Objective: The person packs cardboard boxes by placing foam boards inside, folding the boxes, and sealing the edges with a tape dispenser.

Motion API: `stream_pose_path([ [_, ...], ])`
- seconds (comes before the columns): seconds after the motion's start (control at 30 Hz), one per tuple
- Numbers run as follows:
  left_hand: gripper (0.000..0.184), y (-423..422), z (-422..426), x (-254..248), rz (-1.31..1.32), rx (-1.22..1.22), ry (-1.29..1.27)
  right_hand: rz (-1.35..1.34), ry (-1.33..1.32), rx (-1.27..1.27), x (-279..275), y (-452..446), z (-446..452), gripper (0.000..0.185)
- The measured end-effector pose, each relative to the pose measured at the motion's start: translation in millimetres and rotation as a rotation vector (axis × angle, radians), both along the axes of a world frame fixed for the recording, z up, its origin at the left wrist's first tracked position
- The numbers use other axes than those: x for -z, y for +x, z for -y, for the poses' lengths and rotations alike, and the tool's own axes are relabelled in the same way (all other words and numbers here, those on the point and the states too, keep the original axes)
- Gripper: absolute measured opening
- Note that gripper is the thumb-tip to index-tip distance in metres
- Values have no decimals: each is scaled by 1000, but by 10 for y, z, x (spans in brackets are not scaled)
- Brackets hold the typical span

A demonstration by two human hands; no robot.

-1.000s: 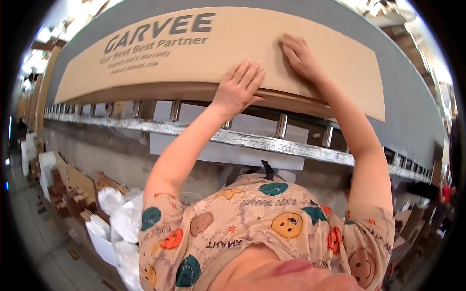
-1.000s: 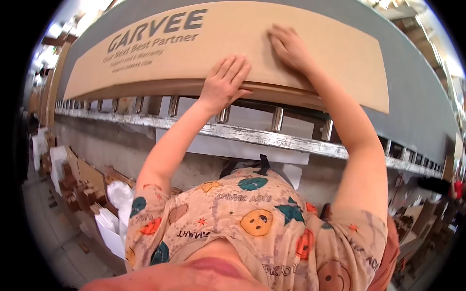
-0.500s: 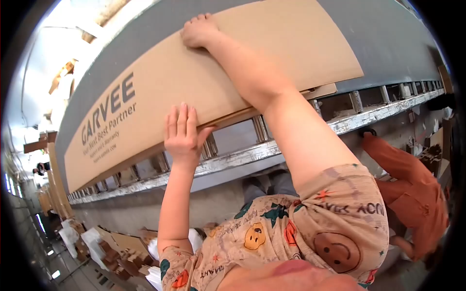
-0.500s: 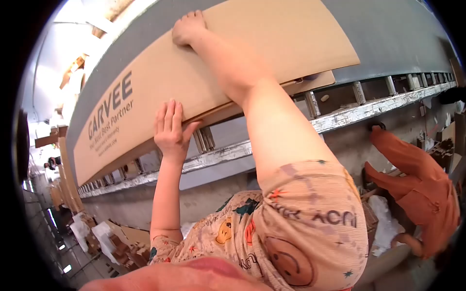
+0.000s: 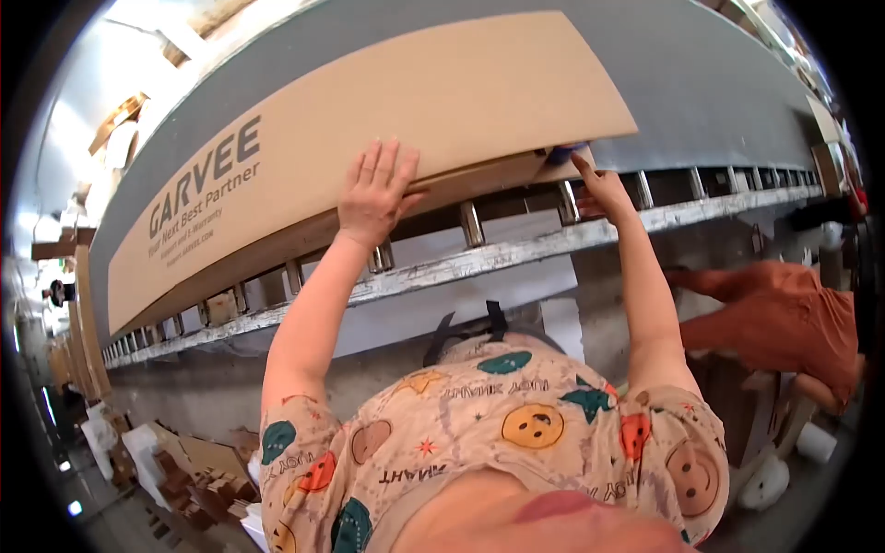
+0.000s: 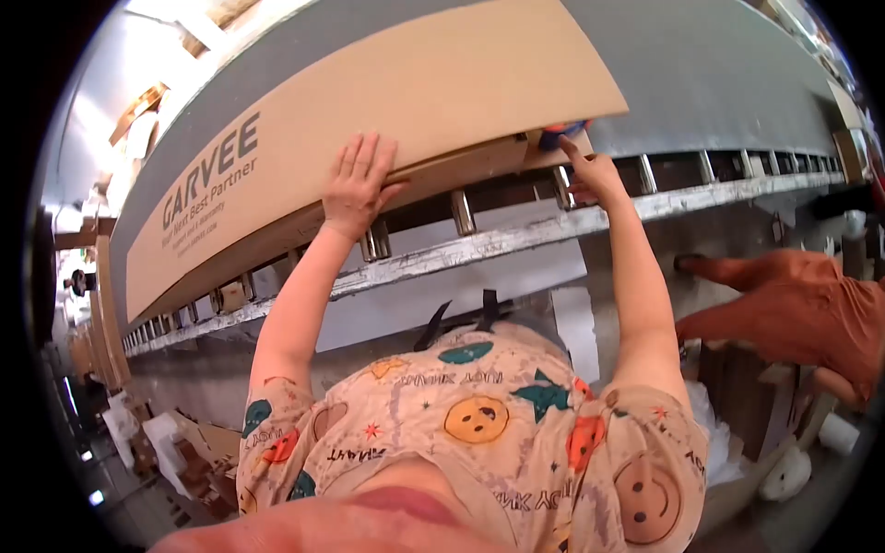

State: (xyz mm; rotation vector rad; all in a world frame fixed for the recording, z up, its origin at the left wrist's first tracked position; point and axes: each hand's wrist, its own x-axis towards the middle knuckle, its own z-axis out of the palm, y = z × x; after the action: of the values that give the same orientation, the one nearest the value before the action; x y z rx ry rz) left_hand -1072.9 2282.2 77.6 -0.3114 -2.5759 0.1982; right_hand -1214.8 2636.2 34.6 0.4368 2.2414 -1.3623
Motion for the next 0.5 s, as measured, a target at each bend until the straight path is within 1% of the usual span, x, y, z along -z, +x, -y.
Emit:
stream_pose_path([
  [0.03,67,-8,29,7,-30,14,4,-38,129,-36,131,-236,73,82],
  [0.07,66,34,25,20,-39,31,9,-8,208,-139,288,-550,85,87],
  [0.1,64,30,20,19,-51,24,18,161,134,-51,362,-685,213,77],
  [0.13,64,19,32,6,-46,7,12,164,130,-69,628,-917,258,77],
  [0.17,63,32,38,-9,-48,18,2,48,119,-144,1062,-1147,192,70],
  [0.2,62,67,37,-4,-45,35,-3,-62,109,-211,1332,-1167,148,64],
  [0.23,60,72,45,16,-80,34,-19,156,9,62,717,-827,349,52],
  [0.27,60,88,59,42,-80,27,-16,156,13,56,555,-576,317,52],
  [0.33,59,82,107,88,-135,63,16,-114,77,-3,359,-138,280,49],
  [0.4,58,90,126,138,-168,69,58,-195,-162,-39,463,391,-62,39],
  [0.43,57,126,138,155,-180,70,66,43,-123,85,198,784,-37,37],
  [0.47,57,116,159,161,-203,71,74,223,-435,312,-35,1224,76,39],
  [0.5,57,96,175,173,-218,64,101,329,-760,320,-137,1500,53,41],
])
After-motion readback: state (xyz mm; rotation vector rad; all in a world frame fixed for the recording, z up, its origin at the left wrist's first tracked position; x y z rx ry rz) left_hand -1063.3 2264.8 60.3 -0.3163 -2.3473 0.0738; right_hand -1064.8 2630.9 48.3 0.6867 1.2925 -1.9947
